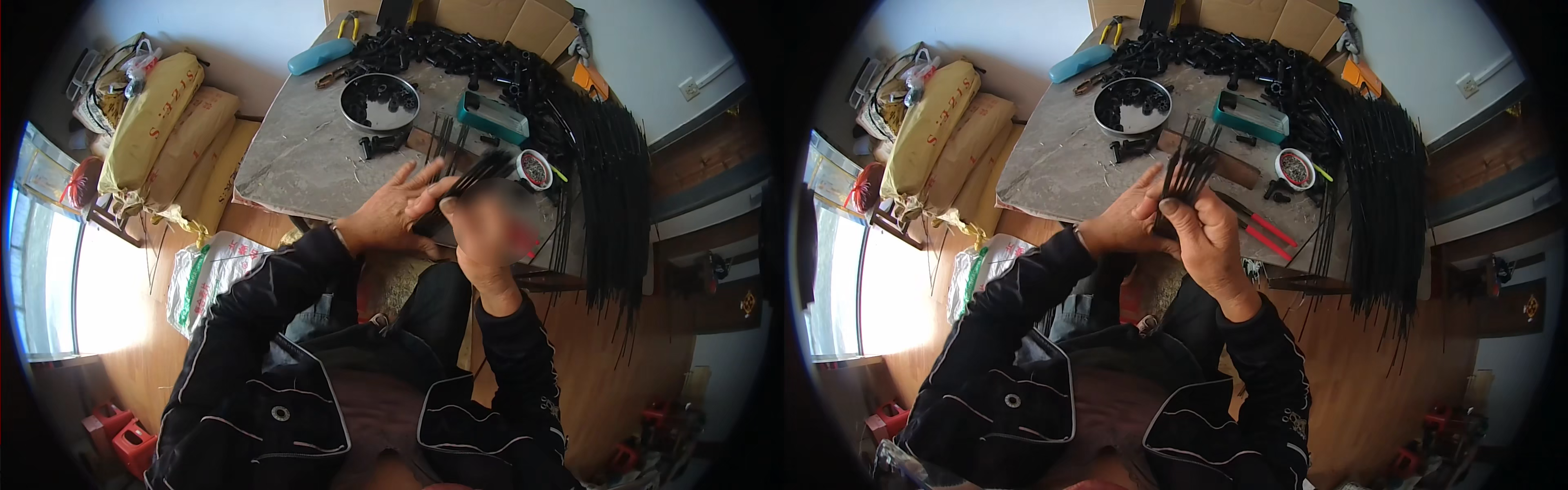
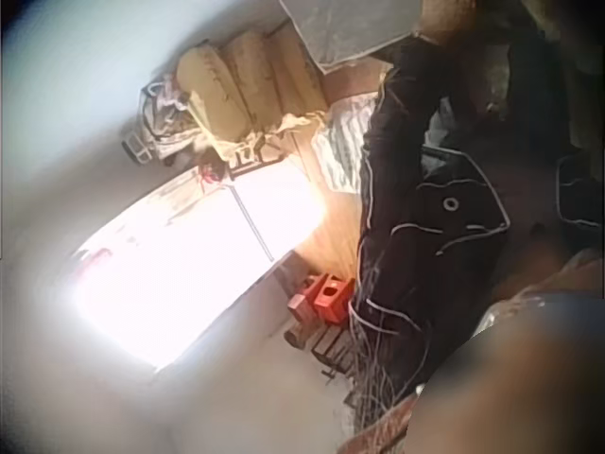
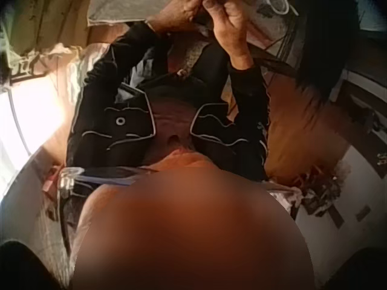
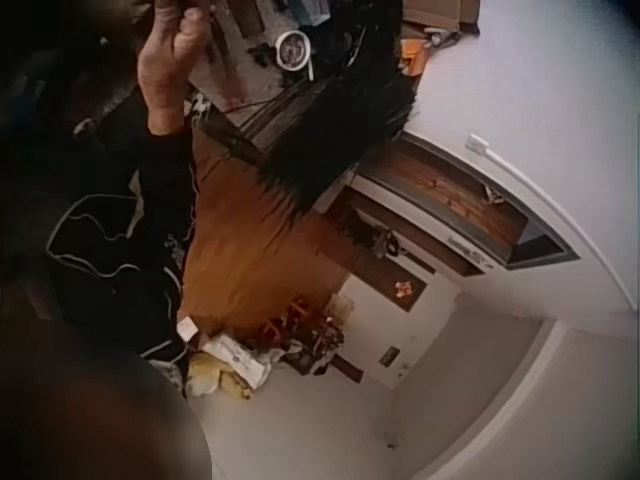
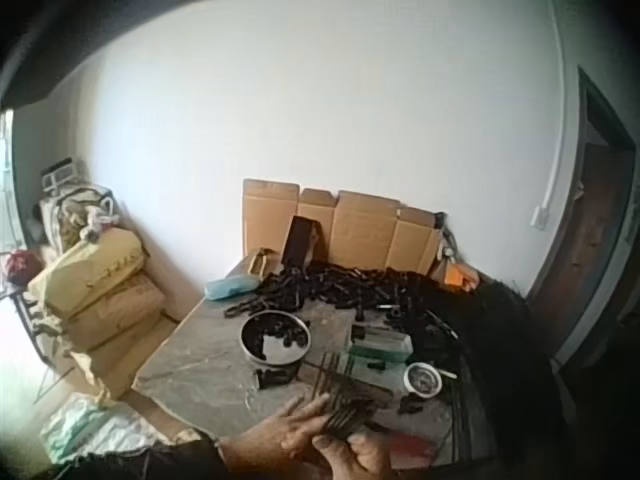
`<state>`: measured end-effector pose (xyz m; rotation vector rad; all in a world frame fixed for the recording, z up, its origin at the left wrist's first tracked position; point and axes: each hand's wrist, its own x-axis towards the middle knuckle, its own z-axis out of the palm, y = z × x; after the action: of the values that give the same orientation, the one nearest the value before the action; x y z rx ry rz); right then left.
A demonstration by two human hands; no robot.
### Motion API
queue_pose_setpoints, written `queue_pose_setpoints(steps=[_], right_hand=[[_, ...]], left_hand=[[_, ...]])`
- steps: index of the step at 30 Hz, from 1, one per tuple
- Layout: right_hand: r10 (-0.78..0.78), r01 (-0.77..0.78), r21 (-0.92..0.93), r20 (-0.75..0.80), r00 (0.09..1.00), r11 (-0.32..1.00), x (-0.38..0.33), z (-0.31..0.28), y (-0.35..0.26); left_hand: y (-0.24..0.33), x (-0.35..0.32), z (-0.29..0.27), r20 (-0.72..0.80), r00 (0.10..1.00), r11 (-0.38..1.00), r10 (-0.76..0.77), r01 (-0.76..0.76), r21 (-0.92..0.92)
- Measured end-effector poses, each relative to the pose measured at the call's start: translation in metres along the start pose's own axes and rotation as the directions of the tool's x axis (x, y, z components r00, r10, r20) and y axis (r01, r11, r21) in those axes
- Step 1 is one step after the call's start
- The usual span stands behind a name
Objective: The recorder is assembling thin black rods into plastic connectors and trimming them using pliers at a workbench.
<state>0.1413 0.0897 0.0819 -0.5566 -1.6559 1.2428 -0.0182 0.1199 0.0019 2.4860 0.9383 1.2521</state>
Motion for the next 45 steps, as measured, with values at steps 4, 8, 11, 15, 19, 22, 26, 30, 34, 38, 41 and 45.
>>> queue_pose_setpoints(steps=[4, 8, 11, 15, 19, 22, 26, 30, 34, 38, 41, 45], right_hand=[[-0.034, 0.041, -0.126, 0.050, 0.998, 0.991, -0.011, -0.003, 0.010], [0.022, -0.023, -0.080, -0.006, 1.000, 0.997, -0.015, 0.001, 0.005], [-0.013, 0.015, -0.122, 0.020, 1.000, 0.992, -0.010, -0.004, 0.017], [-0.119, 0.089, -0.306, -0.080, 0.990, 0.948, -0.015, -0.008, 0.009], [0.011, -0.011, -0.276, -0.001, 1.000, 0.961, -0.008, -0.017, 0.007], [0.520, -0.351, -0.407, 0.450, 0.726, 0.843, 0.029, -0.068, 0.005], [0.291, -0.327, -0.394, -0.149, 0.945, 0.859, 0.090, -0.153, 0.072], [-0.032, -0.256, -0.865, -0.298, 0.954, 0.431, 0.131, -0.193, 0.119], [0.185, -0.234, -0.953, -0.198, 0.963, 0.194, 0.145, -0.209, 0.142], [0.045, -0.073, -0.997, -0.072, 0.996, 0.026, 0.160, -0.182, 0.163], [0.065, -0.117, -0.992, -0.114, 0.991, 0.047, 0.154, -0.195, 0.149], [0.053, -0.103, -0.994, -0.104, 0.993, -0.035, 0.148, -0.198, 0.144]], left_hand=[[-0.010, 0.004, 0.000, 0.484, 0.875, 1.000, -0.021, 0.012, 0.020], [-0.006, -0.001, -0.023, 0.338, 0.941, 0.999, -0.023, 0.012, 0.036], [0.013, 0.009, -0.055, 0.108, 0.981, 0.758, -0.164, 0.195, -0.622], [0.053, 0.059, -0.064, 0.080, 0.996, 0.882, -0.032, 0.066, -0.466], [0.052, 0.059, -0.057, 0.032, 0.997, 0.817, -0.065, 0.072, -0.572], [0.053, 0.043, -0.060, 0.150, 0.953, 0.744, -0.265, 0.301, -0.597], [0.073, 0.059, -0.056, 0.172, 0.943, 0.524, -0.287, 0.304, -0.796], [0.074, 0.058, -0.052, 0.164, 0.945, 0.480, -0.284, 0.289, -0.829], [0.065, 0.054, -0.053, 0.051, 0.992, 0.760, -0.114, 0.120, -0.639], [0.058, 0.034, -0.045, -0.055, 0.995, 0.796, -0.080, 0.031, -0.605], [0.058, 0.047, -0.047, -0.001, 1.000, 0.833, 0.023, -0.020, -0.552], [0.062, 0.050, -0.039, -0.034, 0.999, 0.776, -0.030, 0.002, -0.631]])
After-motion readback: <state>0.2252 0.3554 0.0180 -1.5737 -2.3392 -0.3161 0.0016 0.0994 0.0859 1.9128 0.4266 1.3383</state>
